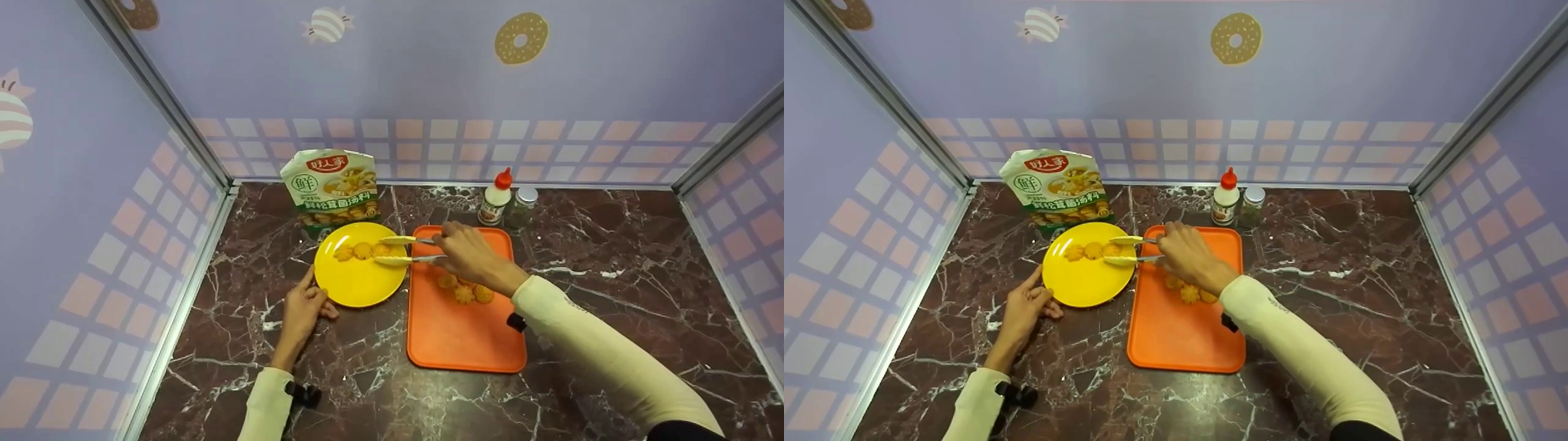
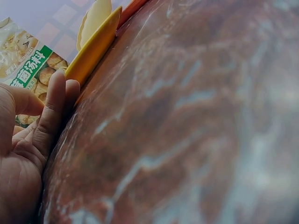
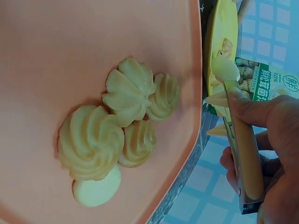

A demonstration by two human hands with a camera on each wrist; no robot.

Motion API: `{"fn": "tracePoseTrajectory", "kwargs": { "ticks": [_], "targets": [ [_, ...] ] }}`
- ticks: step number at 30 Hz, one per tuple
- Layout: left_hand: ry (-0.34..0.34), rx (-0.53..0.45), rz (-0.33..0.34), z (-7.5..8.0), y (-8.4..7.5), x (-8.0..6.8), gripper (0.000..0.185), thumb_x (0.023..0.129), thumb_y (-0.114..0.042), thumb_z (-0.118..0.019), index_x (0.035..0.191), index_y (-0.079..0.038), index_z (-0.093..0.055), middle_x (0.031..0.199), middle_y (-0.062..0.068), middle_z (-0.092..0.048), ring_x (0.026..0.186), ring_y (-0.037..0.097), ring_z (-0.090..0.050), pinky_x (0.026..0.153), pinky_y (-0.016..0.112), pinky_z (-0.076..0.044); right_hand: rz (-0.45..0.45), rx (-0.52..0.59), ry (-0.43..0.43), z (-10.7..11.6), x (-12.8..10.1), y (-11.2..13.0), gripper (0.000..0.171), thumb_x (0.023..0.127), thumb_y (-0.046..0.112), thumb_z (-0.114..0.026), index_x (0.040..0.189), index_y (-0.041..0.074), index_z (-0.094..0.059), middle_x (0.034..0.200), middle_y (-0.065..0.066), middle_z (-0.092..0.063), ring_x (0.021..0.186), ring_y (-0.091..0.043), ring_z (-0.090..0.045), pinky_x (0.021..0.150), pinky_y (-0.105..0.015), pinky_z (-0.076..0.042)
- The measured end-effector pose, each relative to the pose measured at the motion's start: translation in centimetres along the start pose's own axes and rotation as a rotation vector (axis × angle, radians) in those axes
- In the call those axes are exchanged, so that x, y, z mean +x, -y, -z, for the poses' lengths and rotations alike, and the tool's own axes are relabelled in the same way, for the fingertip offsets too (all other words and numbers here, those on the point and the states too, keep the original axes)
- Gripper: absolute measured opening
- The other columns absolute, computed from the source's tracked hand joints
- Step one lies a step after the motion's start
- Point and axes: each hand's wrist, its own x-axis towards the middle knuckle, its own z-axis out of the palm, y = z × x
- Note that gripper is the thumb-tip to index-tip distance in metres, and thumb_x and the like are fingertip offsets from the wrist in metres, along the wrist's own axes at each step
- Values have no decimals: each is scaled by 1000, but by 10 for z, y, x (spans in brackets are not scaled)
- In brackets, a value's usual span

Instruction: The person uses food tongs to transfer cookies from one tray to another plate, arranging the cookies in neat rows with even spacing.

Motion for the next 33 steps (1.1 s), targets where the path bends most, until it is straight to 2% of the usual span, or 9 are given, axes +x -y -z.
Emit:
{"fn": "tracePoseTrajectory", "kwargs": {
  "ticks": [4,13,19,26,33],
  "targets": [
    [13,14,-11,0,-1,-1,72,106,5,-59,172,2,-29,76,22,-69,57,22,-73,56,32,-67,-19,16,2,0,-3,0,35,91,28,-93,101,-2,-78,90,-14,-61,76,-31,-58,60,-44,-53],
    [-1,8,-2,0,0,-1,73,105,6,-59,172,0,-30,74,20,-67,57,22,-73,56,33,-67,-10,26,-27,4,-11,-3,38,88,26,-96,108,-3,-79,89,-14,-58,75,-31,-55,58,-43,-49],
    [-4,-1,4,1,2,0,73,105,7,-58,172,0,-30,74,21,-67,57,22,-73,56,33,-68,2,21,-59,6,-17,-6,37,87,26,-96,101,-1,-75,88,-13,-58,74,-29,-55,55,-42,-51],
    [-3,9,0,1,1,0,73,105,6,-59,172,0,-31,74,20,-68,57,22,-73,57,33,-68,-24,29,-91,10,-27,-11,36,89,26,-95,107,0,-79,88,-11,-58,74,-27,-56,54,-42,-52],
    [8,20,-7,0,0,1,72,106,6,-59,172,-1,-30,74,21,-68,57,22,-74,57,33,-68,-20,15,-135,12,-40,-15,42,84,26,-99,111,0,-79,89,-11,-58,75,-27,-57,56,-45,-55]
  ]
}}
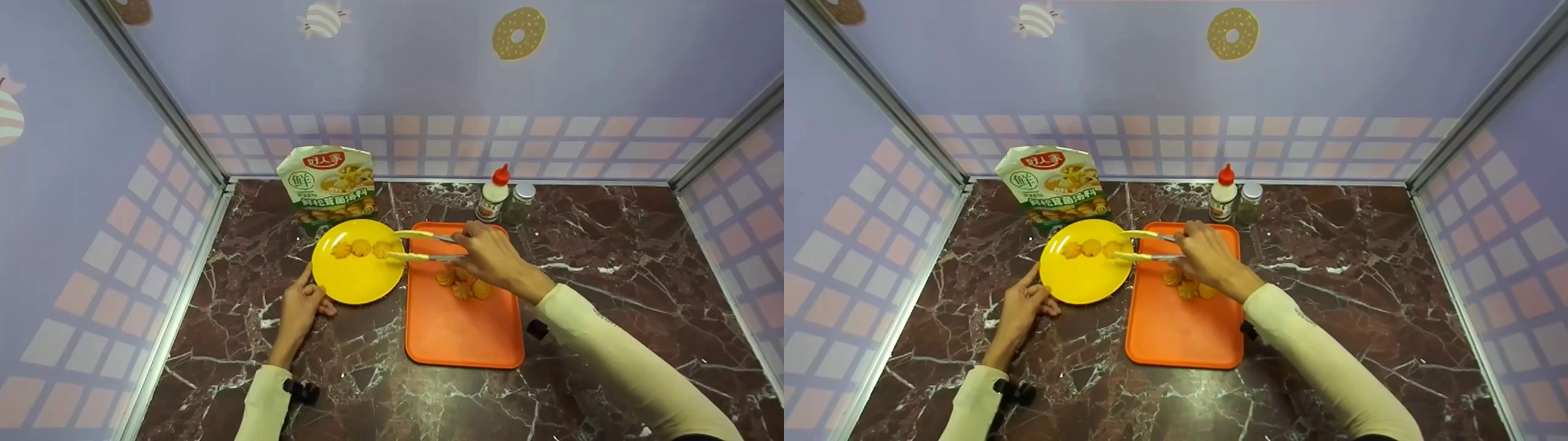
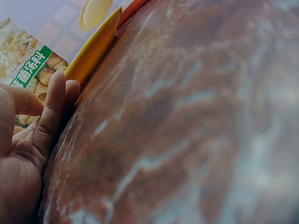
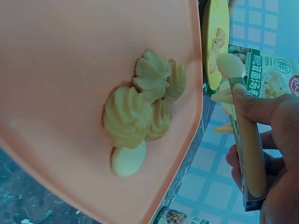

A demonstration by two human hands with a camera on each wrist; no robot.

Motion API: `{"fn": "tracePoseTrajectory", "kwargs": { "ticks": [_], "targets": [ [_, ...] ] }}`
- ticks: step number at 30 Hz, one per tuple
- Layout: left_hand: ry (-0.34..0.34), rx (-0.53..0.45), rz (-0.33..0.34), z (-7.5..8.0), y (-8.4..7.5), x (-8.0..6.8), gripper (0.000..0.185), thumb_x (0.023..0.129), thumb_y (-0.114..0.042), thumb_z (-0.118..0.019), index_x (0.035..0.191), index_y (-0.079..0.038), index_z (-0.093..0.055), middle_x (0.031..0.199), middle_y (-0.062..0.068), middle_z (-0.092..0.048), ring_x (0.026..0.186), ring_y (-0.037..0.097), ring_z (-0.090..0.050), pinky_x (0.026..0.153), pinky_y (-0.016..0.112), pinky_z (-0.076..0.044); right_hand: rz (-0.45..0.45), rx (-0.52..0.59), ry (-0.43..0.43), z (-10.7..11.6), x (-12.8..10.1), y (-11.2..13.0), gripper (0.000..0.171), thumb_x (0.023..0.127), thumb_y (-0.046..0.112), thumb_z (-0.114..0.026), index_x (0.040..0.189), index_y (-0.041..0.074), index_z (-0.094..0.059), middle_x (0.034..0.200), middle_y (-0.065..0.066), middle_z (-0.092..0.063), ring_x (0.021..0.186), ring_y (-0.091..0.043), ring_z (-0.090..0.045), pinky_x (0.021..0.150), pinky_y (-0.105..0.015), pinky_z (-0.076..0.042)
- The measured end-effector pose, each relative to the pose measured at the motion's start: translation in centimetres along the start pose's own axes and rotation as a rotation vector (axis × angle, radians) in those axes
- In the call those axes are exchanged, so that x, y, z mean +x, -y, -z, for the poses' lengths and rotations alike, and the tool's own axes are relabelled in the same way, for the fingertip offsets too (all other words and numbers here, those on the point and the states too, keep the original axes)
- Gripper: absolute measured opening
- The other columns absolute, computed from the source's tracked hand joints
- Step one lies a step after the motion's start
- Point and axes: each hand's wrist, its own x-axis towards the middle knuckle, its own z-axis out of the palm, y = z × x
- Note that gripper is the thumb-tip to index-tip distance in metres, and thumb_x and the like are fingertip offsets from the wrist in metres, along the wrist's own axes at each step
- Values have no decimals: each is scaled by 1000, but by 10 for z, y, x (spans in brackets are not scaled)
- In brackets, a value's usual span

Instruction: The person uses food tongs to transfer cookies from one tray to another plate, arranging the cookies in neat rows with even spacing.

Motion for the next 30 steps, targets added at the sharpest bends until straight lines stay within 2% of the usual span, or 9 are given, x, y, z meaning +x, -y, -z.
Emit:
{"fn": "tracePoseTrajectory", "kwargs": {
  "ticks": [10,16,23,30],
  "targets": [
    [2,-4,-4,0,0,0,72,106,7,-59,172,-1,-31,76,22,-70,58,21,-74,57,33,-68,11,14,-59,5,-20,-5,41,82,22,-100,109,-2,-79,89,-11,-59,73,-27,-57,56,-45,-55],
    [-5,-18,-3,1,3,0,72,106,8,-57,172,-1,-30,74,21,-68,58,21,-74,57,33,-68,-49,39,-19,9,-33,-6,41,85,20,-98,113,-3,-78,92,-12,-61,72,-25,-56,56,-43,-54],
    [-10,-10,2,1,3,0,71,107,7,-58,172,-1,-31,75,22,-69,57,21,-74,57,32,-68,-167,138,34,13,-46,-11,43,87,22,-97,114,-2,-75,98,-13,-65,77,-25,-60,62,-46,-56],
    [3,23,-18,2,2,-1,70,107,6,-58,172,0,-30,77,24,-70,59,23,-74,58,31,-67,-208,175,61,17,-55,-15,41,88,20,-95,114,-2,-73,100,-13,-64,80,-24,-55,64,-43,-50]
  ]
}}
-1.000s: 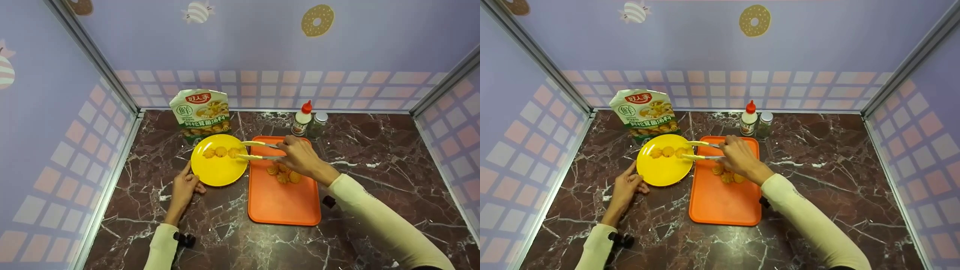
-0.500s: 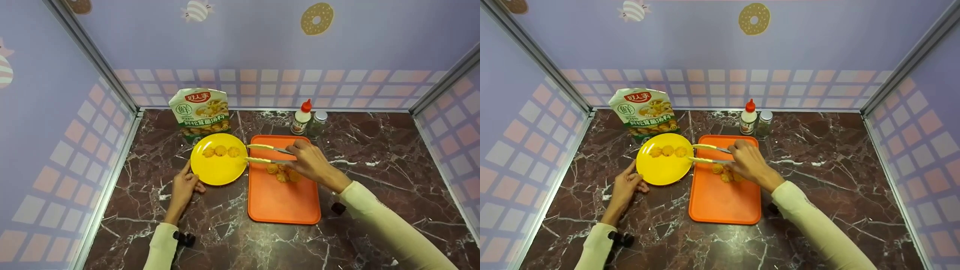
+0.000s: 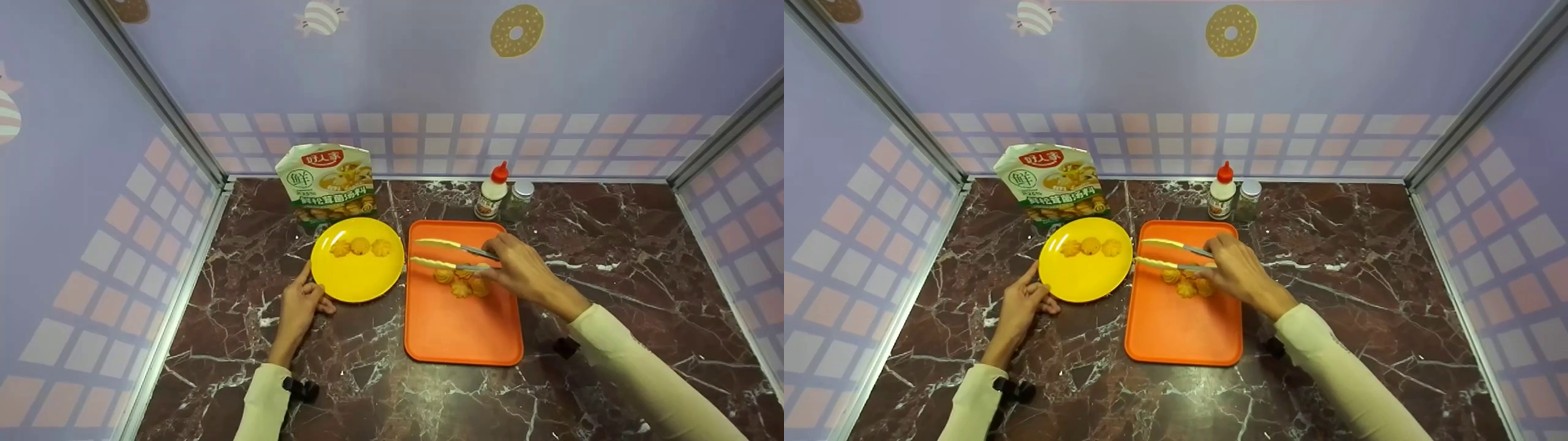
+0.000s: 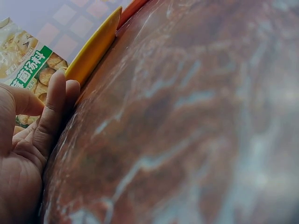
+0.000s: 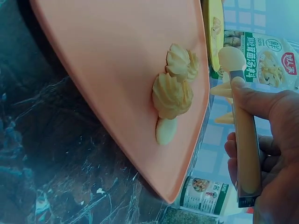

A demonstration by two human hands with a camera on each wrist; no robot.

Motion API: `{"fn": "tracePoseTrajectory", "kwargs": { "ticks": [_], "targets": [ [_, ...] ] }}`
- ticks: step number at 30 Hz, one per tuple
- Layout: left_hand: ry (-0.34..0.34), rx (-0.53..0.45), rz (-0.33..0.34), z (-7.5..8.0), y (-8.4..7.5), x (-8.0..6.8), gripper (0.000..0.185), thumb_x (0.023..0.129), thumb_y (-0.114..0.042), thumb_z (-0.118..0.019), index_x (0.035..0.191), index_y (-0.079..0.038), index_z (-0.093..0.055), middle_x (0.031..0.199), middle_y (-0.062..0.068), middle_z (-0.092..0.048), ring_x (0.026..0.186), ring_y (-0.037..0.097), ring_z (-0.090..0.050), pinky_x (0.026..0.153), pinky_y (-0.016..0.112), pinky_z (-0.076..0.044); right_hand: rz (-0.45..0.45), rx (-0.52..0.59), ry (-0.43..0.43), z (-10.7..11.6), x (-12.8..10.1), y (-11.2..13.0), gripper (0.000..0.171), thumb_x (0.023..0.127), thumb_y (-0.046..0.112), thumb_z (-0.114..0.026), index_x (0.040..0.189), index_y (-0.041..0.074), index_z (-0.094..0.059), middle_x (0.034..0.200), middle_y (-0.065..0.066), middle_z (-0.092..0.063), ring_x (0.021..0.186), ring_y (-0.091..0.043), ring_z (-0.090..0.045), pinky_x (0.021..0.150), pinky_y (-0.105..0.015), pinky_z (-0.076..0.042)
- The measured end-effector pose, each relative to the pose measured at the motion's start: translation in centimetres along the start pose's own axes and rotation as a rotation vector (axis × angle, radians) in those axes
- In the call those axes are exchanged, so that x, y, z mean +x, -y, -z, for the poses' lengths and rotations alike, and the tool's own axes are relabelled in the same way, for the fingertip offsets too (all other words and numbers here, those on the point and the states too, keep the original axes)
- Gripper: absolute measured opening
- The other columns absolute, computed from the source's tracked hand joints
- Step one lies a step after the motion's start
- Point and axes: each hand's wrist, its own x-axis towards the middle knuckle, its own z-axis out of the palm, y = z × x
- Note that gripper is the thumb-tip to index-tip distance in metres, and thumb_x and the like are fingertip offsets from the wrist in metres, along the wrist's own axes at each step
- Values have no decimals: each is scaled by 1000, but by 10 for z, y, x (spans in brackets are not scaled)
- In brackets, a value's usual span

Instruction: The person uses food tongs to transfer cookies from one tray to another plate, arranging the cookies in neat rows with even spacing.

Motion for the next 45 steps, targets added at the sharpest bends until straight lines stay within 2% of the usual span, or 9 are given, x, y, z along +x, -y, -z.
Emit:
{"fn": "tracePoseTrajectory", "kwargs": {
  "ticks": [11,19,31,37,45],
  "targets": [
    [-3,-6,10,-1,-1,0,71,107,5,-58,172,0,-30,76,22,-69,58,23,-74,57,32,-67,-27,22,-12,4,-9,-6,42,86,19,-97,114,1,-71,104,-13,-66,89,-27,-61,71,-47,-55],
    [-3,-18,-1,-1,0,1,72,106,6,-58,172,0,-30,74,21,-66,58,25,-74,56,34,-68,-17,18,-34,8,-18,-11,43,82,15,-99,114,0,-74,97,-9,-62,83,-25,-59,68,-45,-54],
    [1,-32,-1,-1,-1,0,71,106,7,-58,172,0,-31,74,23,-68,57,22,-74,55,33,-67,-6,59,-44,15,-33,-15,48,80,19,-102,114,0,-75,102,-10,-62,84,-27,-65,69,-44,-57],
    [-1,-37,9,-1,0,1,72,106,7,-58,172,-1,-30,75,22,-69,57,21,-73,55,33,-67,-15,63,-69,17,-41,-20,50,79,18,-102,117,-2,-77,99,-11,-63,86,-28,-61,70,-43,-54],
    [-5,-32,16,-1,0,1,72,106,8,-57,172,-1,-30,75,21,-69,56,20,-73,56,32,-67,-8,31,-79,22,-46,-22,48,77,17,-103,114,-2,-80,94,-10,-60,81,-21,-55,67,-40,-51]
  ]
}}
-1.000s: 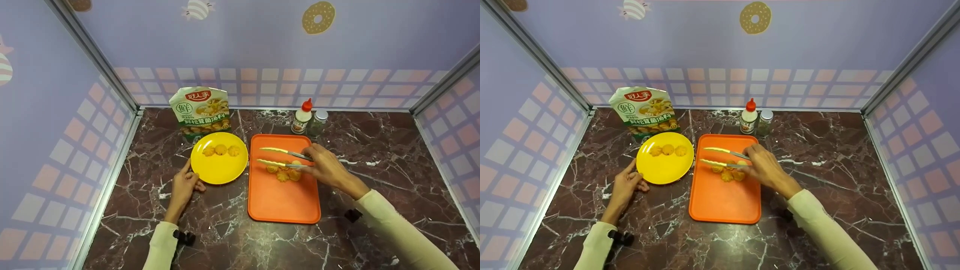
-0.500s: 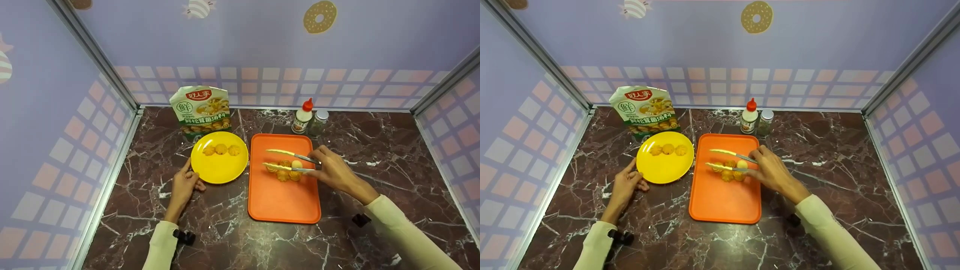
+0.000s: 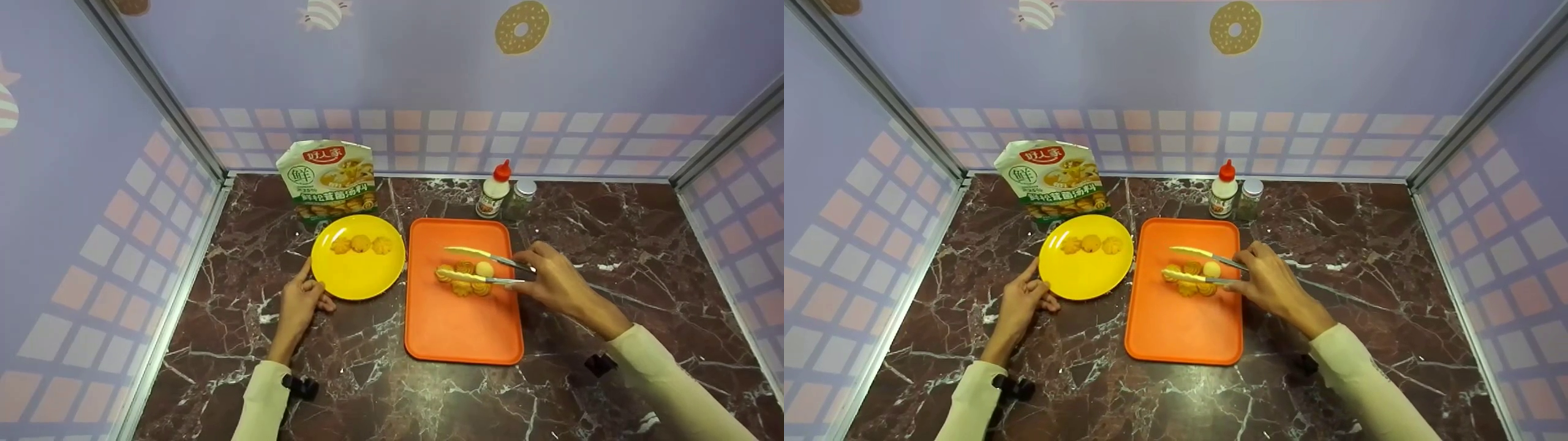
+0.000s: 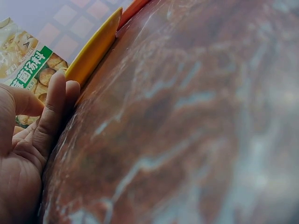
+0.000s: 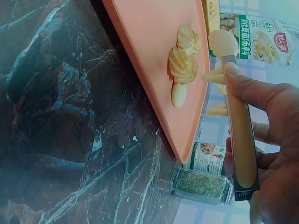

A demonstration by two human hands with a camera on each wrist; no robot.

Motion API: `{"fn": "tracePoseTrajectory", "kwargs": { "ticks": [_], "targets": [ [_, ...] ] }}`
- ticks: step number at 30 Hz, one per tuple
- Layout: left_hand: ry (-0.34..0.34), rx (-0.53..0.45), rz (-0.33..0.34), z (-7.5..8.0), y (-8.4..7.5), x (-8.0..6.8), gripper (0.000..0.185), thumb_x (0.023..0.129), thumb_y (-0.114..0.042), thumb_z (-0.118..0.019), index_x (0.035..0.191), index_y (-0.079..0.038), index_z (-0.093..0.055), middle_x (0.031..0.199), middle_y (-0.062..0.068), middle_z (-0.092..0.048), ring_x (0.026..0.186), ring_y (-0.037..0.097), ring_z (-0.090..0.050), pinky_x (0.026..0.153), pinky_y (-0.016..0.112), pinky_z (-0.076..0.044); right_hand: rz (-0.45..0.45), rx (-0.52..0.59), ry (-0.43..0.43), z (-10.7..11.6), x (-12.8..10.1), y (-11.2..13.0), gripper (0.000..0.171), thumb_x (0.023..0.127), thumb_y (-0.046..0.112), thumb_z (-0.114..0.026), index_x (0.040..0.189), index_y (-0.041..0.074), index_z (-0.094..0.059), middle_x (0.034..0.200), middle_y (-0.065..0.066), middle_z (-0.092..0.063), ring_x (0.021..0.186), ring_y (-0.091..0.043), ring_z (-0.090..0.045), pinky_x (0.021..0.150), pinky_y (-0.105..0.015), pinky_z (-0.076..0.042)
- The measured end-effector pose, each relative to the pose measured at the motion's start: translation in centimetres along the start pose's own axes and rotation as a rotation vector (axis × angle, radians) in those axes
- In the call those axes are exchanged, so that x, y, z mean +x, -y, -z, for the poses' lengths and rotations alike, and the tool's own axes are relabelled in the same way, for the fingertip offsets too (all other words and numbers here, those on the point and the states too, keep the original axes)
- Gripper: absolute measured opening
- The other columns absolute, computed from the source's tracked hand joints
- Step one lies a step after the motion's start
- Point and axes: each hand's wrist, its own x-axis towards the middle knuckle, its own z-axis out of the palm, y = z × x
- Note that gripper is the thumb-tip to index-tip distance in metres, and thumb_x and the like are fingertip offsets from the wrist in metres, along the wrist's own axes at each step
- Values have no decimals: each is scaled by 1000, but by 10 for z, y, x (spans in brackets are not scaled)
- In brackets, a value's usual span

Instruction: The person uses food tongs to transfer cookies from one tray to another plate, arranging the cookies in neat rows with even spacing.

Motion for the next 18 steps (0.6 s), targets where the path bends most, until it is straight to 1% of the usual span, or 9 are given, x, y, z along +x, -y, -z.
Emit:
{"fn": "tracePoseTrajectory", "kwargs": {
  "ticks": [4,7,11,16,18],
  "targets": [
    [1,3,10,0,-1,0,72,107,7,-57,173,-2,-29,75,21,-69,57,21,-73,56,33,-67,-29,-5,17,2,-2,-1,48,75,16,-103,113,-3,-80,96,-10,-61,84,-23,-59,71,-44,-56],
    [1,13,9,0,-1,-1,72,107,7,-57,173,-2,-29,76,21,-69,58,21,-73,57,33,-68,-30,-9,21,3,-3,-2,48,75,16,-103,112,-2,-79,97,-10,-62,85,-25,-61,73,-45,-58],
    [1,10,-1,0,-1,-1,71,107,7,-57,172,-2,-30,76,22,-69,57,21,-73,57,32,-67,-33,-18,34,4,-4,-3,48,76,19,-103,112,-1,-79,96,-9,-61,84,-23,-59,70,-43,-55],
    [6,-5,-20,1,-1,-1,70,107,7,-58,172,-1,-31,76,25,-69,56,20,-73,56,32,-67,-57,-22,64,5,-5,-3,45,79,20,-102,113,0,-81,94,-6,-59,83,-20,-55,69,-40,-51],
    [4,2,-18,1,-1,-2,70,107,7,-57,172,-1,-31,76,25,-69,56,20,-73,56,32,-67,-56,-25,73,5,-4,-2,45,79,20,-101,114,0,-81,94,-5,-57,82,-20,-54,69,-39,-50]
  ]
}}
